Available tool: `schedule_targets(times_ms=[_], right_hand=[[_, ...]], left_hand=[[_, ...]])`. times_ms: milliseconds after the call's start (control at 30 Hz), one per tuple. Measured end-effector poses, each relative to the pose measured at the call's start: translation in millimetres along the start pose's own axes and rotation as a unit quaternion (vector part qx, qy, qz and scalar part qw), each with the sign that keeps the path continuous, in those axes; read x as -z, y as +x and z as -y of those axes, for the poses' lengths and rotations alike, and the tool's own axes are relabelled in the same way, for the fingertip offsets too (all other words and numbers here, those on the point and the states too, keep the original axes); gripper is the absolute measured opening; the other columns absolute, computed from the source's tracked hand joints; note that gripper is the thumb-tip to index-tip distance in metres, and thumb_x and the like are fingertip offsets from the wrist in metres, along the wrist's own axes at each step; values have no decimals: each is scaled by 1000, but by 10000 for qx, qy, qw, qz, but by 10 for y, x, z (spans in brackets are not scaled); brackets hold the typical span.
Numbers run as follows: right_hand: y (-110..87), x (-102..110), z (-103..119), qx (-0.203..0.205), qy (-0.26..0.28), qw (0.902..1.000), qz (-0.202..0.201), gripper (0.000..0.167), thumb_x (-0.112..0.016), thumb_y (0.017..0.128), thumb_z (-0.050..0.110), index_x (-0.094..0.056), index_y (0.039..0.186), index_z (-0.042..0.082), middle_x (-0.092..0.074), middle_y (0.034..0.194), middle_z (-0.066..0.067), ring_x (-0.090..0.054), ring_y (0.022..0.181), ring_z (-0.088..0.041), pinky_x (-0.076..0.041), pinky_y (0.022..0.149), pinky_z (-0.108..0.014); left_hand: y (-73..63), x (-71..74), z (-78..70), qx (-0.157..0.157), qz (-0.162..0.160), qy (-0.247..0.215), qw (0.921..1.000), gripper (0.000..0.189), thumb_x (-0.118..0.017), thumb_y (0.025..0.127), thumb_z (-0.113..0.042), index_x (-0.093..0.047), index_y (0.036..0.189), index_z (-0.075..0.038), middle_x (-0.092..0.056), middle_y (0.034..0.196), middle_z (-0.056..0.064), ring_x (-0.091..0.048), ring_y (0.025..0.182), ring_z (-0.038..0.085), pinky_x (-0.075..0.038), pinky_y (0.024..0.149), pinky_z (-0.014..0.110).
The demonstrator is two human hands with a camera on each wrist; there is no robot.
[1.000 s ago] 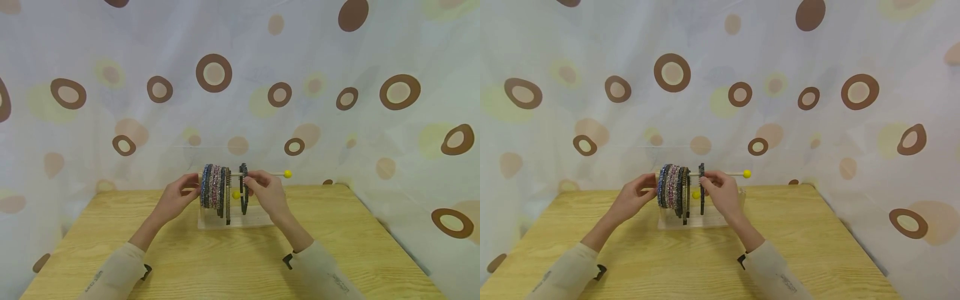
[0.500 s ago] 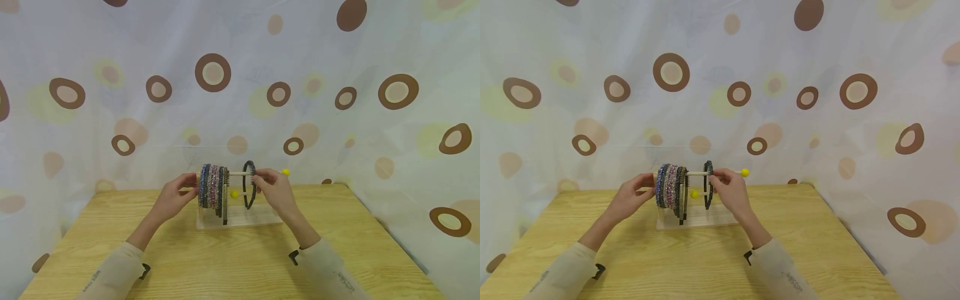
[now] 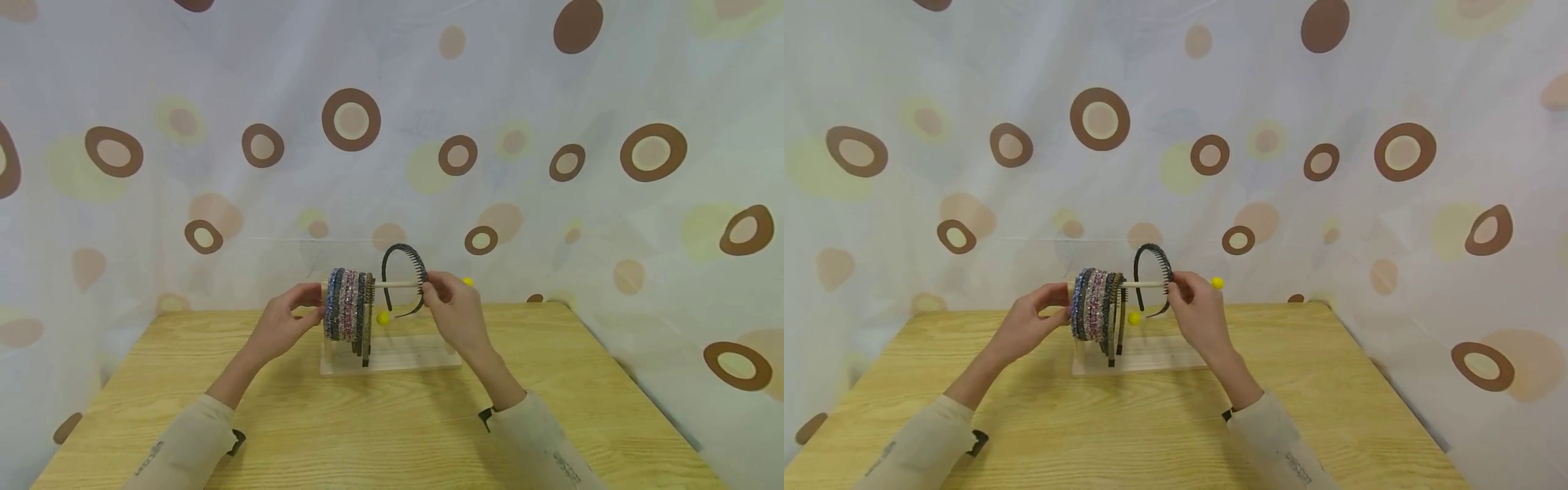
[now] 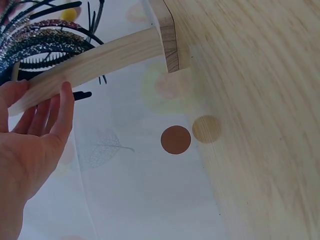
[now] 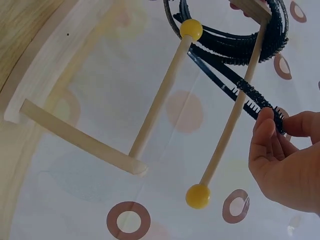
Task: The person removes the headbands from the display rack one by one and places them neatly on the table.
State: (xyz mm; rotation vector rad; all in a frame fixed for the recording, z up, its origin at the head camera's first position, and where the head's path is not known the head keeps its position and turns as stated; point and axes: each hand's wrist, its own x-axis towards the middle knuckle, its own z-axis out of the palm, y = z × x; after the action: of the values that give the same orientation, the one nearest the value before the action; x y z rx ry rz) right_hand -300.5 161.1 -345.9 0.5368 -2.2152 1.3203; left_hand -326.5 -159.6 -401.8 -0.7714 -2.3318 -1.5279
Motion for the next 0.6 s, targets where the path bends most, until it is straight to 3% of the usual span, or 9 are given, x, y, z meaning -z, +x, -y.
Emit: schedule_targets(times_ms=[200,600], right_hand=[[18,57,7,583,-309,9974,-306,17,-63,99,3,-72,112,-2,-73,90,-5,-67,73,-16,-56,68,-30],[66,163,-21,719,-254,9927,-936,16,-63,95,-2,-72,108,-3,-71,88,-9,-65,69,-19,-51,64,-18]], left_hand=[[22,11,-12,71,74,-476,9988,43,-68,99,-8,-55,140,-1,-64,123,15,-62,113,34,-61,75,41],[-4,87,-7,-79,70,-355,9993,42,-69,99,-9,-57,139,-2,-66,122,13,-63,110,35,-61,76,39]])
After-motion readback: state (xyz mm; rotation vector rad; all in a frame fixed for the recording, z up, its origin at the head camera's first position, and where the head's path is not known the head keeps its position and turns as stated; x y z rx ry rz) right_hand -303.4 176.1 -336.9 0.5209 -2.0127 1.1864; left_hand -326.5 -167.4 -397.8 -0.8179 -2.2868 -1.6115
